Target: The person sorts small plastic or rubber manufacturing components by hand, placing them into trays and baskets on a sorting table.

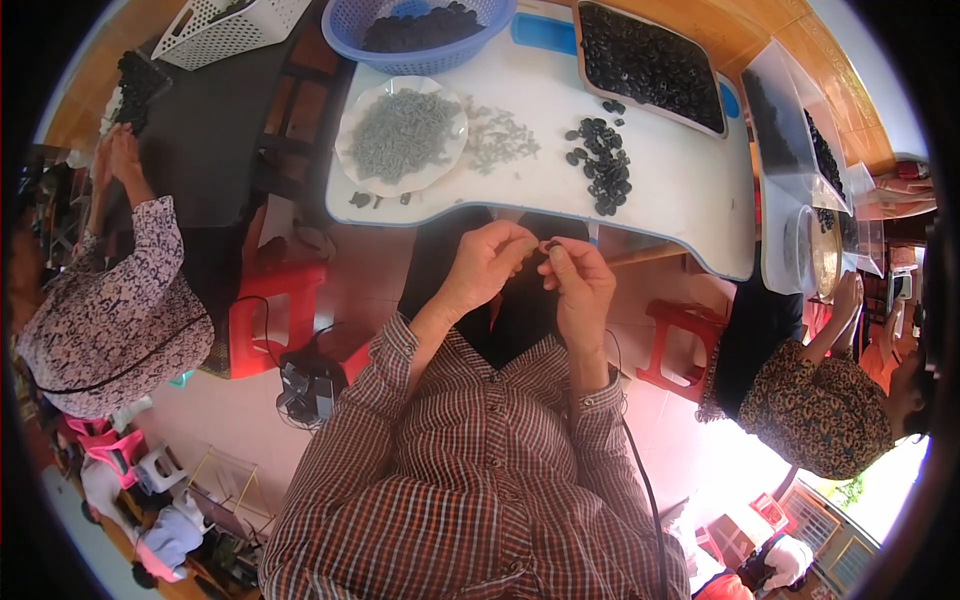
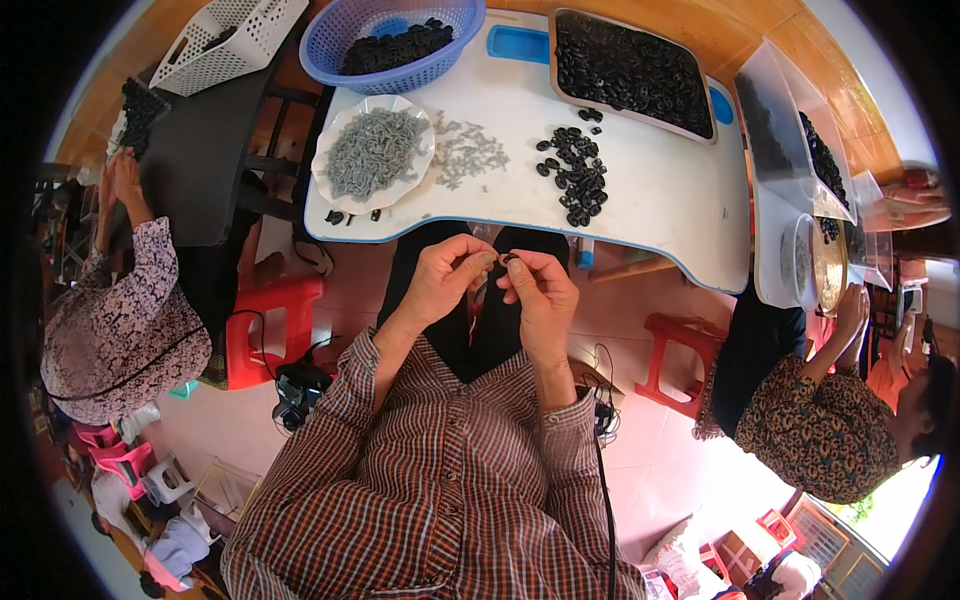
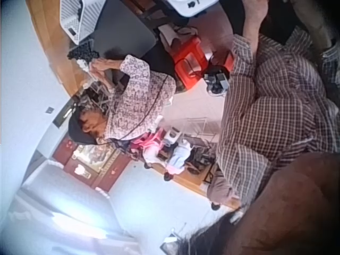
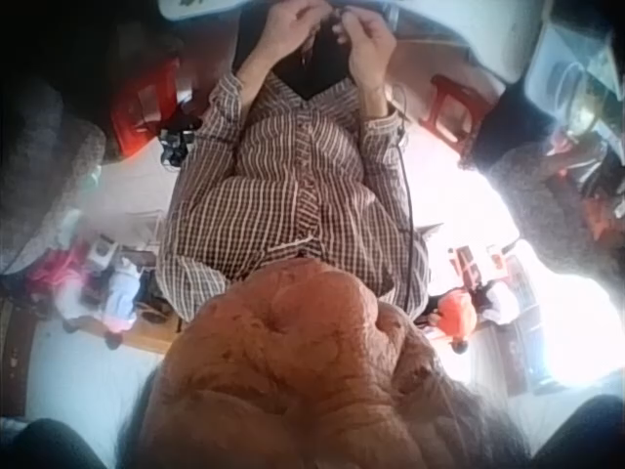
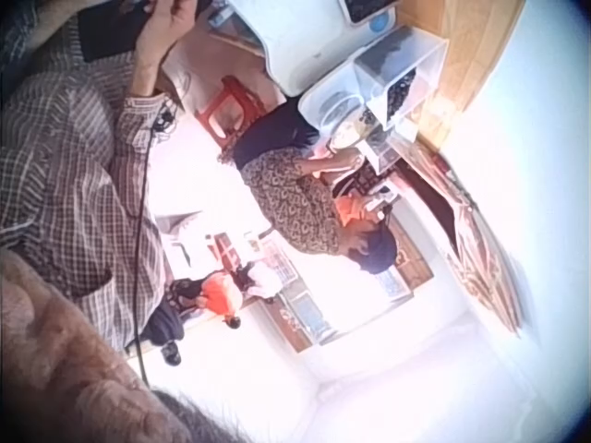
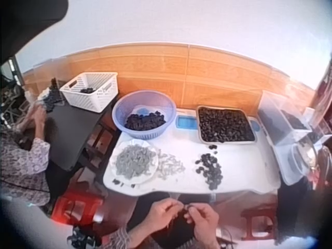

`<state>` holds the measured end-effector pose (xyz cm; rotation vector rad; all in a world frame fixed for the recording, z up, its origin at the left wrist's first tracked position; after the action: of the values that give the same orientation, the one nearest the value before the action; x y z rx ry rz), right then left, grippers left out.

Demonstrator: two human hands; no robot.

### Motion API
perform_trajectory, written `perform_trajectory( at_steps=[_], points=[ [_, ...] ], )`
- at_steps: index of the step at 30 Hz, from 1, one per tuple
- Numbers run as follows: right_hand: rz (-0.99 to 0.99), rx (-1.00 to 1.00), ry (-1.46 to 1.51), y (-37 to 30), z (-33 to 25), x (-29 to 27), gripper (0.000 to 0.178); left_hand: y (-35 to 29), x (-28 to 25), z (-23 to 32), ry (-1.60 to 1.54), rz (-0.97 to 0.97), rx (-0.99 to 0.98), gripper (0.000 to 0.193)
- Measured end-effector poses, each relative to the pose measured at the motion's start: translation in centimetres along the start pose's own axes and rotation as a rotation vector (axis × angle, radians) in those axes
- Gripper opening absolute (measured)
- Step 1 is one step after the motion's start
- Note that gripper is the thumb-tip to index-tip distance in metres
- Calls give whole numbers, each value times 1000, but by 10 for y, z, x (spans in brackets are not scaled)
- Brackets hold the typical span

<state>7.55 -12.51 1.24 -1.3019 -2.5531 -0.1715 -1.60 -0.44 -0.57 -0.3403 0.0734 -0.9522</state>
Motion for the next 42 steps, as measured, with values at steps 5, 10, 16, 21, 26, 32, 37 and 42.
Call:
perform_trajectory(
  at_steps=[5,10,16,21,26,32,37,42],
  points=[
    [-8,12,33,-2,-2,1,13,-3,0,9,-76,-45,12,13],
    [-17,-23,44,-2,-1,0,14,-5,0,9,47,-20,101,7],
    [-1,-36,44,-3,-2,3,14,-7,0,11,88,-40,102,7],
    [-22,-40,11,-3,-4,3,14,-7,1,12,11,-64,-1,11],
    [-15,-30,12,-5,-3,2,14,-5,2,2,-73,-63,-44,16],
    [-12,11,6,-9,-5,4,16,-8,2,4,-195,-51,-77,19],
    [-14,-7,-2,-10,-4,5,19,-9,2,4,-272,-92,-95,20],
    [-22,1,-24,-10,-4,4,20,-10,3,6,-260,-98,-100,20]
  ],
)
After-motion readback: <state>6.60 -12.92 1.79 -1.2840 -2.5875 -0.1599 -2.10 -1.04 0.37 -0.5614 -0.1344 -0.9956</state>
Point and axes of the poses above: each hand's wrist, its own y-axis towards the middle knuckle, its own x-axis out of the palm, z = x × y, the point moved 1 cm from there along y, towards the middle knuckle, and after that the axes turned 10 degrees about -x, right-handed, at the moved point
